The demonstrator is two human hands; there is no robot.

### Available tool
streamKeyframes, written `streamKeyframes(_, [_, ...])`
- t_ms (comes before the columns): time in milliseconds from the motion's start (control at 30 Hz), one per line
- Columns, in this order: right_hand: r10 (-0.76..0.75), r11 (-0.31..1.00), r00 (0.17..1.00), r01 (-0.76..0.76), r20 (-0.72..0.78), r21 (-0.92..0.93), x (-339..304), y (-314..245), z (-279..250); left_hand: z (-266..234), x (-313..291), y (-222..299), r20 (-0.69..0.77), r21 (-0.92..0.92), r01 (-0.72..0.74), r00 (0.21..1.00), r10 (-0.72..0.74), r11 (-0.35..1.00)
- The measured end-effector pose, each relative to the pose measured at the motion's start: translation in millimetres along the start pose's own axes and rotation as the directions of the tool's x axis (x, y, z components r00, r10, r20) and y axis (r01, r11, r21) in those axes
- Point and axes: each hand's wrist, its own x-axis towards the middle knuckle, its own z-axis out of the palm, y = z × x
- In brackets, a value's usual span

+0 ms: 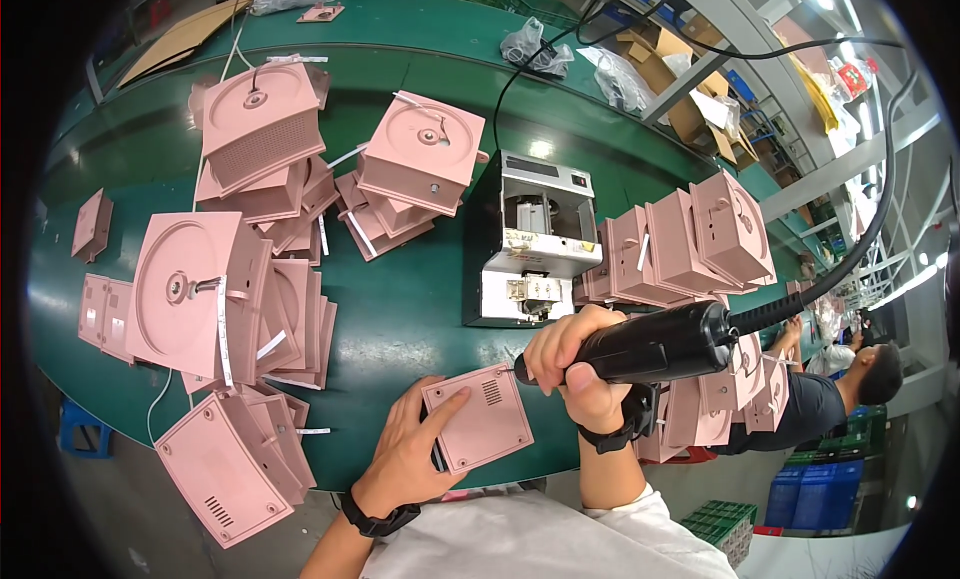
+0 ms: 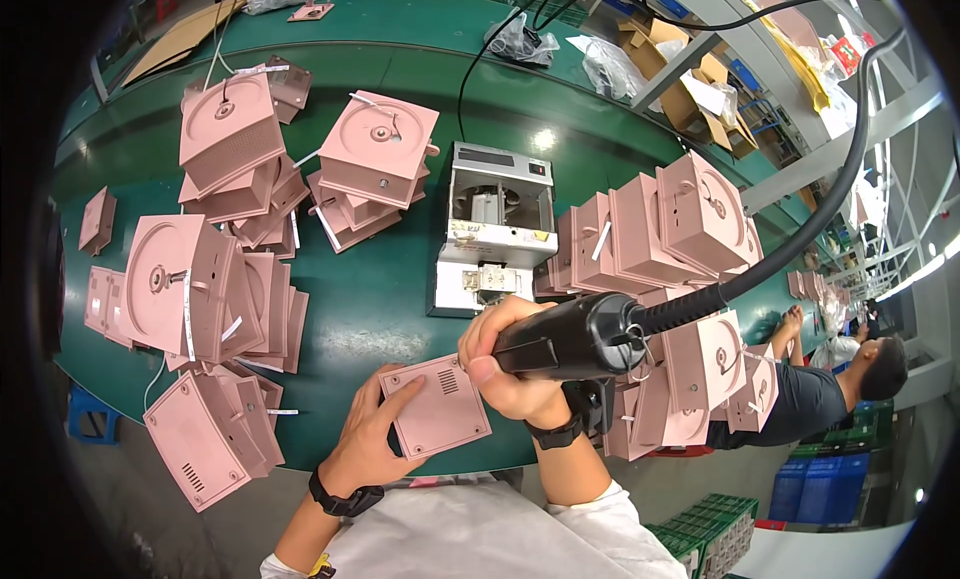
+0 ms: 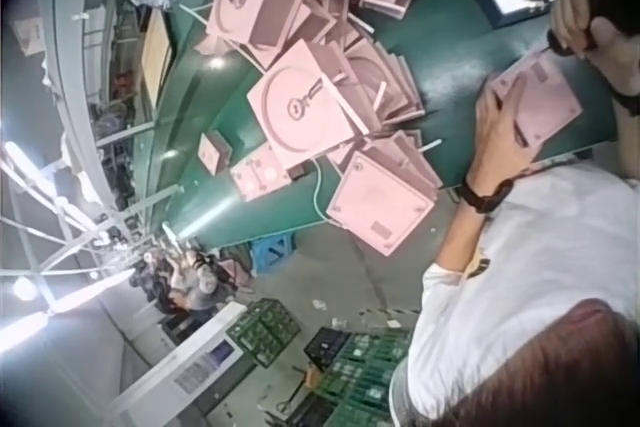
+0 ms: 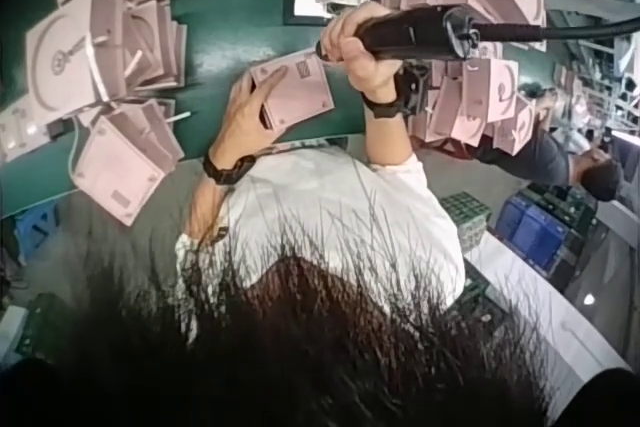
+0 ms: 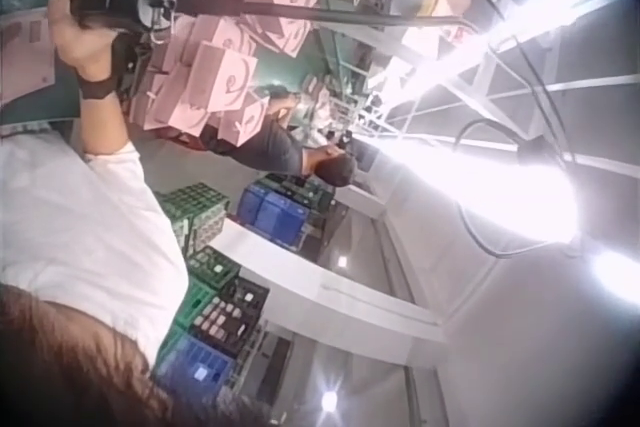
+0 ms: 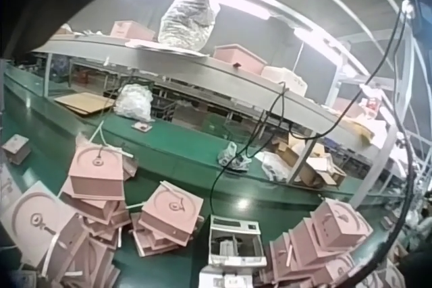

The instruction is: The person picks up a pink plastic housing, places it on the work surface, and uses a power screwdriver to drive screws into the corners of the base. They then set the housing aside and repeat the process with another housing.

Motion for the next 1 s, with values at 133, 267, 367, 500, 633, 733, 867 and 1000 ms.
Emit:
streamKeyframes(133, [0.011, 1.0, 1.0, -0.011, 0.023, -0.016, -0.9, 14.6, -2.8, -1.8, 2.8, 1.0, 0.006, 0.0, 0.0, 1.0, 0.0, 1.0])
streamKeyframes(267, [0.006, 1.0, 0.998, -0.005, 0.056, -0.012, -3.0, 24.1, -5.6, -3.1, 6.5, 0.9, 0.005, 0.023, -0.022, 1.0, 0.022, 0.999])
streamKeyframes(367, [-0.001, 1.0, 0.997, 0.001, 0.081, 0.001, -2.4, 20.6, -7.7, -3.0, 3.8, 2.4, 0.004, 0.031, -0.044, 0.999, 0.044, 0.999])
streamKeyframes(500, [0.058, 0.997, 0.99, -0.064, 0.13, 0.044, -3.9, 18.6, -10.4, -4.1, -1.0, 4.8, -0.006, 0.037, -0.029, 1.0, 0.03, 0.999])
streamKeyframes(633, [0.051, 0.998, 0.983, -0.059, 0.178, 0.036, -3.9, 17.7, -16.6, -2.7, 3.6, 7.6, 0.034, 0.047, 0.01, 0.999, -0.012, 0.999])
streamKeyframes(733, [0.048, 0.999, 0.968, -0.046, 0.247, -0.014, 0.7, 16.6, -19.7, -2.5, 7.2, 5.8, 0.027, 0.055, 0.0, 1.0, -0.001, 0.999])
streamKeyframes(867, [0.039, 0.999, 0.98, -0.042, 0.195, 0.008, -4.0, 14.9, -14.8, -3.6, 3.9, 7.4, 0.055, 0.058, 0.025, 0.998, -0.028, 0.998])
streamKeyframes(1000, [0.003, 0.999, 0.97, -0.012, 0.244, 0.033, -2.6, 20.0, -15.5, -2.1, 2.1, 4.8, 0.038, 0.076, 0.014, 0.999, -0.017, 0.997])
